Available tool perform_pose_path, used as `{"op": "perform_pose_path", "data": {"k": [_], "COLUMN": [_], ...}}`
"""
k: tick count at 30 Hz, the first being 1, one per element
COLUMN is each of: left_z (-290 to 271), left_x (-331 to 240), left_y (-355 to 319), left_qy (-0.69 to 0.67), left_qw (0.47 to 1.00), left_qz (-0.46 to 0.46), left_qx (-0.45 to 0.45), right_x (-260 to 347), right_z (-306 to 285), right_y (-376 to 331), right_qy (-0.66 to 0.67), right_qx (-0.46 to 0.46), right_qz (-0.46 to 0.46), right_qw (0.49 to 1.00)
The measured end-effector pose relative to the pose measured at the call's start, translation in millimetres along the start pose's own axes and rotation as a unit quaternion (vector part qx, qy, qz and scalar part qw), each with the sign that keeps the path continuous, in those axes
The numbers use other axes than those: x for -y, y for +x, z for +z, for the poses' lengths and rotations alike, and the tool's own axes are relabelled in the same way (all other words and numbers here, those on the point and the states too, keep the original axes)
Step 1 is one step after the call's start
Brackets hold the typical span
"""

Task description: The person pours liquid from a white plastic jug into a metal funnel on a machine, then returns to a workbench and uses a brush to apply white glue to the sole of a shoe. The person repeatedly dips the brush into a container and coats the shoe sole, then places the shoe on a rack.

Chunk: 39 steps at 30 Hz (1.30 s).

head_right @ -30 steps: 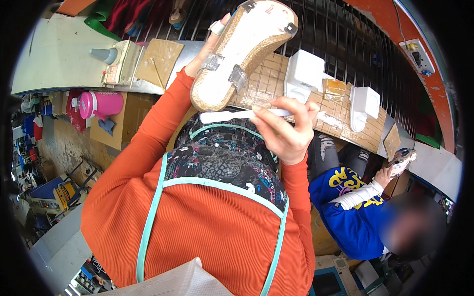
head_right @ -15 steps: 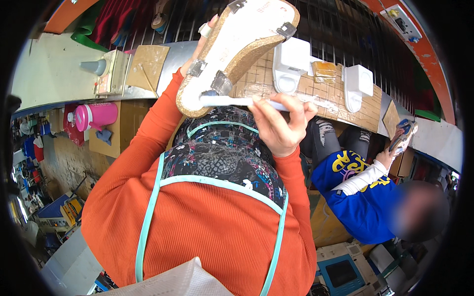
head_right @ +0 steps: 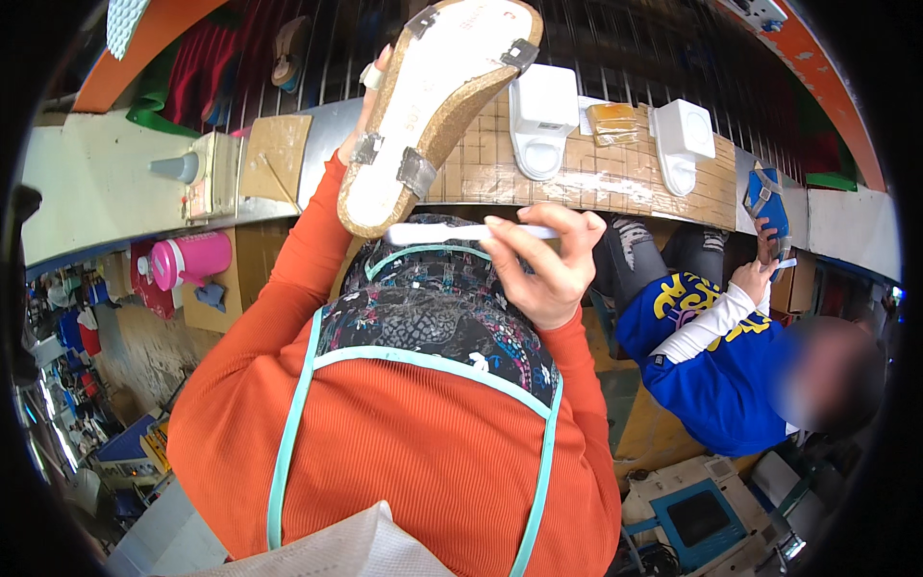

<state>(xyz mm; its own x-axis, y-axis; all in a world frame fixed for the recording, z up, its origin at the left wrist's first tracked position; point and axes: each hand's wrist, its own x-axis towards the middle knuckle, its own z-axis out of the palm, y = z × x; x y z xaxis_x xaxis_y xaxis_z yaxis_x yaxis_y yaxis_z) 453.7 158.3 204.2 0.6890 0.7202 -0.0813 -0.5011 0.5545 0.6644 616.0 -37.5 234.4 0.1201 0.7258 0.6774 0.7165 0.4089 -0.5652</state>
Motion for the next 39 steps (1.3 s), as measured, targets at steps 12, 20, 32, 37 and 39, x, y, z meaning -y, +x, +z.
{"op": "perform_pose_path", "data": {"k": [12,20,32,37,39], "left_z": [10,-48,-198,-198,-185], "left_x": [12,46,100,108,109], "left_y": [-11,25,201,278,284], "left_qy": [0.200,-0.119,-0.258,-0.249,-0.218], "left_qw": [0.979,0.985,0.937,0.932,0.937], "left_qz": [-0.022,-0.124,-0.217,-0.143,-0.089], "left_qx": [0.013,-0.010,-0.092,-0.223,-0.257], "right_x": [-77,-88,-115,-113,-113], "right_z": [1,20,-6,-9,-7], "right_y": [68,3,-87,-90,-93], "right_qy": [-0.176,0.075,0.006,-0.022,-0.010], "right_qx": [-0.109,-0.093,-0.156,-0.152,-0.156], "right_qz": [0.122,0.282,0.474,0.482,0.486], "right_qw": [0.971,0.952,0.866,0.863,0.860]}}
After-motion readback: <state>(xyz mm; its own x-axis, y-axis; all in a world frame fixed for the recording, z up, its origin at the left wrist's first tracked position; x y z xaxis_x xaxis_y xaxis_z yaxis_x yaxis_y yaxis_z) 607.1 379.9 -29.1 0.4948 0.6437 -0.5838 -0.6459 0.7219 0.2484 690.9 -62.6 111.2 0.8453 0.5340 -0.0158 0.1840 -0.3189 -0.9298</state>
